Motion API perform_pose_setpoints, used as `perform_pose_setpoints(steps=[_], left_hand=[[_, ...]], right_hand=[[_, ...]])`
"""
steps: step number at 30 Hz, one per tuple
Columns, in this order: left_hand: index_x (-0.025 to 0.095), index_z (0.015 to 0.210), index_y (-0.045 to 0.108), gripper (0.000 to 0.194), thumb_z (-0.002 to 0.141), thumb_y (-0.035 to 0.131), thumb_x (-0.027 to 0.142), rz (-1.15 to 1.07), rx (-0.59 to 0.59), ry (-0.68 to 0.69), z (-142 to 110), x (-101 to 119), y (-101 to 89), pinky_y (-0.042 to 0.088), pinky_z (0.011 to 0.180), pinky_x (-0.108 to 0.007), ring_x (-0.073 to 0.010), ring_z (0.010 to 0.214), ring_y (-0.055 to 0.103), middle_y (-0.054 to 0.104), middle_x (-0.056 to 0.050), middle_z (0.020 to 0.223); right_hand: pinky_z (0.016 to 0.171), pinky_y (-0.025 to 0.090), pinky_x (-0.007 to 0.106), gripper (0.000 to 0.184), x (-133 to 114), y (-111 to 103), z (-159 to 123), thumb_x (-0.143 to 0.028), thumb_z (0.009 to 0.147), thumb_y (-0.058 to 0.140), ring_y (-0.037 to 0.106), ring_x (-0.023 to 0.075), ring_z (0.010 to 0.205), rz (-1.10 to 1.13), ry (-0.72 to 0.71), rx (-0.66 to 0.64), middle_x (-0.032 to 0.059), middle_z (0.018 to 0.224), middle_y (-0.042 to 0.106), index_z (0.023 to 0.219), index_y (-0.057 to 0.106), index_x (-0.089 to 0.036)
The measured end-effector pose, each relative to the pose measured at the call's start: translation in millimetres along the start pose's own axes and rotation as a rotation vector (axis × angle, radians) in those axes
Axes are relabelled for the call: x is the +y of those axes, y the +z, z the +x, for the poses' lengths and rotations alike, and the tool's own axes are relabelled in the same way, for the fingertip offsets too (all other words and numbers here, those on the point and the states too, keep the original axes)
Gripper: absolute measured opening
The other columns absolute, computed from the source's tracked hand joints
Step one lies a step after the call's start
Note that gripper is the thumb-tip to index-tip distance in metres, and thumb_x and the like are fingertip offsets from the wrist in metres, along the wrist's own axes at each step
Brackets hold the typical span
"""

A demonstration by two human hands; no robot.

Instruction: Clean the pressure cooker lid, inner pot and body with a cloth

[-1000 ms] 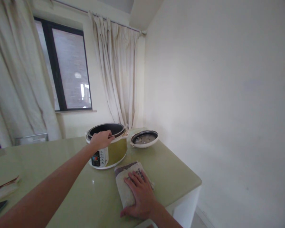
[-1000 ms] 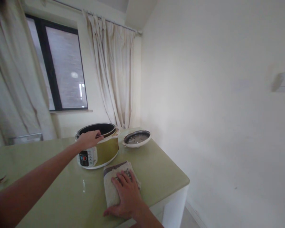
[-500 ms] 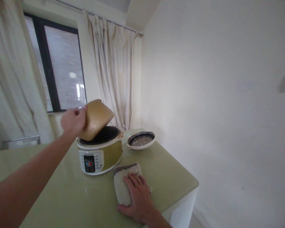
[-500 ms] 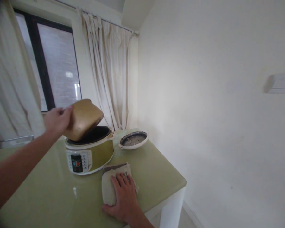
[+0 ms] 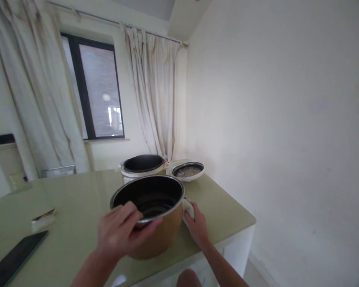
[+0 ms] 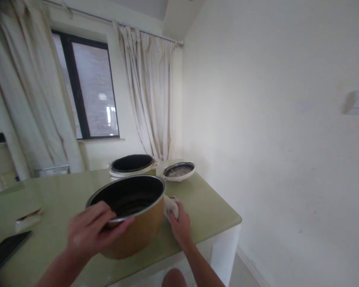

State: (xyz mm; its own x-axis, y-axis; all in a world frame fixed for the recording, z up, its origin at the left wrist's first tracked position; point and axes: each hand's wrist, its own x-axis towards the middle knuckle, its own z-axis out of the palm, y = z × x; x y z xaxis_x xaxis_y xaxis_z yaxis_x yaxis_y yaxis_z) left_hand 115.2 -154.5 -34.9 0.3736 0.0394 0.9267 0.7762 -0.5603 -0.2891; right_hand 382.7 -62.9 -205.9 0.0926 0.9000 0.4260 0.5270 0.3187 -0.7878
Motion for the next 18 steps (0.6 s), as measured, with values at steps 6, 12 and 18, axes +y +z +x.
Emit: perform_pose_setpoints(steps=[6, 12, 18], left_hand=[[0.023, 0.077, 0.063, 0.030, 0.090, 0.080, 0.044, -0.034, -0.080, 0.018, -84.8, 40.2, 5.3, 0.051, 0.064, -0.031, -0.0147, 0.063, 0.064, 0.067, -0.001, 0.071], [0.023, 0.076, 0.062, 0.025, 0.092, 0.078, 0.033, -0.057, -0.075, -0.011, -104.4, 44.9, 15.8, 0.047, 0.060, -0.031, -0.0150, 0.060, 0.060, 0.064, 0.000, 0.067], [0.024, 0.085, 0.066, 0.019, 0.099, 0.064, 0.035, -0.123, -0.135, -0.084, -99.7, 45.3, 19.1, 0.051, 0.066, -0.031, -0.0180, 0.068, 0.066, 0.072, -0.005, 0.081]], right_hand=[[0.088, 0.064, 0.054, 0.062, 12.9, -22.0, 19.1, -0.072, 0.093, 0.043, 0.076, 0.0372, 0.100, 0.386, 0.216, 0.250, 0.0207, 0.105, 0.078, 0.118, 0.067, -0.020], [0.089, 0.063, 0.040, 0.050, -67.8, -50.1, 32.0, -0.059, 0.091, 0.057, 0.075, 0.0277, 0.102, 0.482, 0.082, 0.413, 0.0124, 0.112, 0.078, 0.121, 0.066, -0.019], [0.106, 0.054, 0.041, 0.053, -156.4, -40.8, 48.3, -0.051, 0.083, 0.077, 0.071, 0.0280, 0.117, -0.190, -0.627, -0.722, 0.0074, 0.128, 0.075, 0.129, 0.074, -0.025]])
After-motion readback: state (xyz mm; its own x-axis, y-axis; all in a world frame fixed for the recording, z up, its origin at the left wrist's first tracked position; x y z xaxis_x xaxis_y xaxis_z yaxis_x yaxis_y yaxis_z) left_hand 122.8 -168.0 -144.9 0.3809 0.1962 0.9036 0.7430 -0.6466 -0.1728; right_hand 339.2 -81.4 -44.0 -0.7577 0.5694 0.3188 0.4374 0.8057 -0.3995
